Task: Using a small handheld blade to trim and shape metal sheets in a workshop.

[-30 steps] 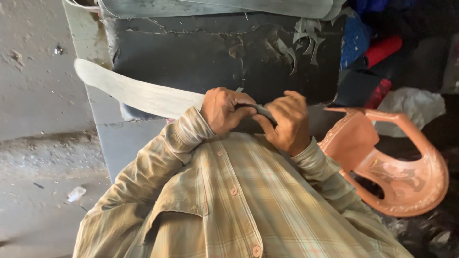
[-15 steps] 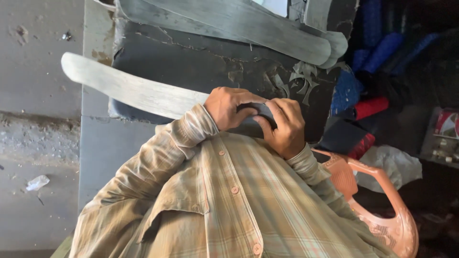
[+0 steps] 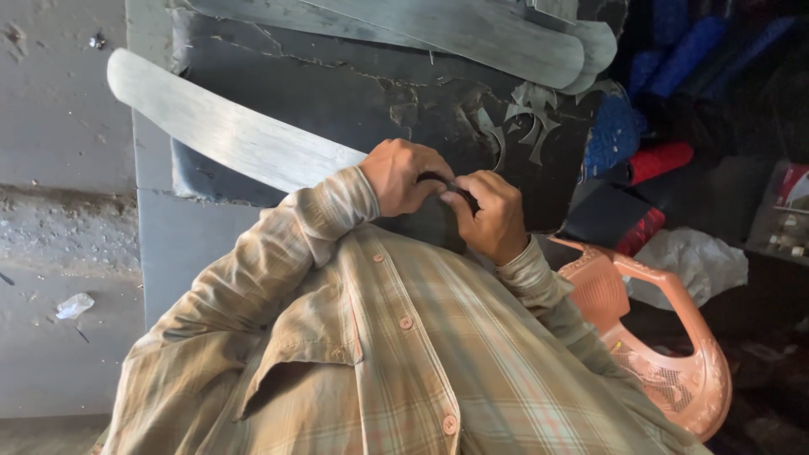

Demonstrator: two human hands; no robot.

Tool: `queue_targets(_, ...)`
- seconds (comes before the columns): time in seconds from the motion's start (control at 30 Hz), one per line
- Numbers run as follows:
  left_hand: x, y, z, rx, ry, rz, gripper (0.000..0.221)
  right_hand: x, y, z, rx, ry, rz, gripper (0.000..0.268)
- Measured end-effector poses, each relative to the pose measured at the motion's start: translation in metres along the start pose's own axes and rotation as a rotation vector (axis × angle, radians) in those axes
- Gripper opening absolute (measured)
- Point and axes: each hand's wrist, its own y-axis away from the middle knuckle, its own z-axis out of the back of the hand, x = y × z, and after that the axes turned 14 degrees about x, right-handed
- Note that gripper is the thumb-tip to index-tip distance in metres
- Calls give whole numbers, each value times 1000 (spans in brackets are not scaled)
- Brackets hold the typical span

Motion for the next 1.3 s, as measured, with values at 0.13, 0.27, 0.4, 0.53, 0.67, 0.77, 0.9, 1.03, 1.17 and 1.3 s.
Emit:
queue_targets(0.13, -5, -1, 8, 60, 27, 18, 13, -3, 4, -11, -53, 13, 7, 13)
queue_targets(0.27, -3, -4, 14, 53, -15, 26, 13, -5, -5, -2, -18, -146, -84, 14)
queue_targets(0.4, -14, -6, 23, 67, 12, 56, 14, -9, -11, 13, 67, -256, -23, 14)
queue_targets(0.53, -24, -3, 27, 60, -36, 36, 14, -18, -3, 6, 94, -323, -112, 16)
queue_targets(0.67, -33, -1, 31, 75, -62, 116, 13, -43, -4, 4, 292, -1281, -432, 18)
queue_targets(0.77, -31, 4, 32, 144, -37, 204, 15, -44, -15, 14, 421, -1306, -408, 17)
queue_targets(0.9, -25, 13, 29, 90, 60, 4, 10, -63, -17, 12, 699, -1469, -597, 11)
queue_targets(1.03, -44, 21, 26, 141, -16, -39, 8, -64, -4, -2, 864, -1486, -623, 11)
queue_targets(1.17, -53, 26, 14, 77, -111, -148, 10, -50, 7, 4, 849, -1322, -624, 14)
queue_targets(1.3, -58, 28, 14, 27, -141, -34, 14, -18, 2, 15, 723, -1069, -630, 17)
